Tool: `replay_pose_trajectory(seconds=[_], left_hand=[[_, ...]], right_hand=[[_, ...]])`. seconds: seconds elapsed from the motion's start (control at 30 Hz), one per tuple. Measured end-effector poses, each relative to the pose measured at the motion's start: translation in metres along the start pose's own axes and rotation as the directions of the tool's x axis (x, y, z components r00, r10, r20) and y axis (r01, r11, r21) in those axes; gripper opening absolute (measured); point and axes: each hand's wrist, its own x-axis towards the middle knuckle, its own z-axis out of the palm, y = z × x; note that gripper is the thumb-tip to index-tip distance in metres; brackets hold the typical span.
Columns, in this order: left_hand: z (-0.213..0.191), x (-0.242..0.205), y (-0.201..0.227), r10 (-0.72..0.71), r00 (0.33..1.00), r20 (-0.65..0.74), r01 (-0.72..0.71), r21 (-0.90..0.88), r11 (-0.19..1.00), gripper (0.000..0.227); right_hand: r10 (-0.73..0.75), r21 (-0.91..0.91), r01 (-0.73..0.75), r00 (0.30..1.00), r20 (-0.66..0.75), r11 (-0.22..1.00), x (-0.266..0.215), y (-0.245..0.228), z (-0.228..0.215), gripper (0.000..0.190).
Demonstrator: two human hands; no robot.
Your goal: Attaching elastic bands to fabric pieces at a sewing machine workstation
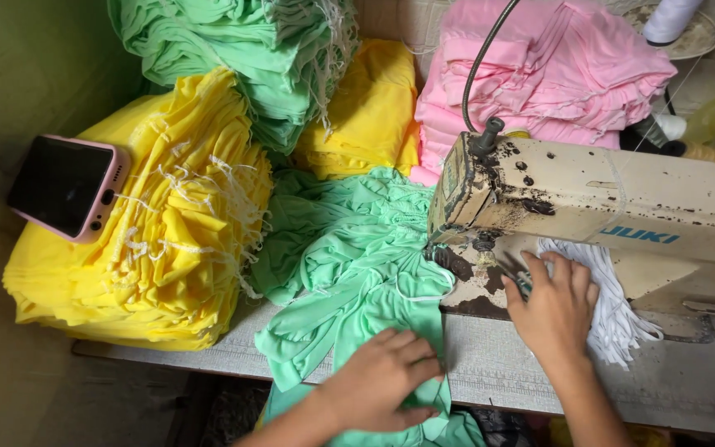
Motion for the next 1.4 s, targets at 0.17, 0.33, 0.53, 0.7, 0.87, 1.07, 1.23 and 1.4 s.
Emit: replay_pose_trajectory(seconds=[0.17,0.33,0.53,0.7,0.87,1.07,1.23,1.4], left_hand=[[0.040,-0.033,0.022,-0.239,0.942,-0.235,0.271,0.116,0.956,0.050],[0.040,-0.045,0.031,-0.240,0.910,-0.337,0.277,0.066,0.958,0.038],[-0.005,-0.076,0.008,-0.394,0.873,-0.287,0.336,-0.233,0.913,0.033],[-0.085,-0.065,-0.025,-0.334,0.809,-0.483,0.504,0.281,0.817,0.045],[-0.076,0.024,-0.011,-0.318,0.938,-0.135,0.344,0.273,0.898,0.073],[-0.038,0.066,-0.074,-0.142,0.962,0.232,0.015,0.478,0.878,0.054],[-0.033,0.044,-0.070,0.186,0.924,0.334,-0.246,0.146,0.958,0.037],[-0.019,0.037,-0.075,-0.189,0.916,0.354,-0.043,0.555,0.831,0.036]], right_hand=[[-0.332,0.408,0.402,0.914,-0.232,0.820,-0.012,-0.067,-0.020,0.019],[-0.539,0.447,0.425,0.826,0.164,0.787,-0.003,-0.142,-0.033,0.042],[-0.516,0.784,0.310,0.857,0.016,0.538,-0.010,-0.122,-0.029,0.012],[-0.423,0.938,-0.264,0.841,0.337,0.223,-0.059,-0.091,-0.073,0.022],[-0.417,0.900,-0.170,0.841,0.346,0.402,-0.118,-0.115,-0.058,0.025],[-0.510,0.859,0.327,0.855,-0.091,0.394,-0.135,-0.116,-0.057,0.022],[-0.424,0.867,0.387,0.874,-0.237,0.313,-0.140,-0.097,-0.046,0.017],[-0.223,0.778,0.369,0.929,-0.295,0.508,-0.154,-0.094,-0.037,0.014]])
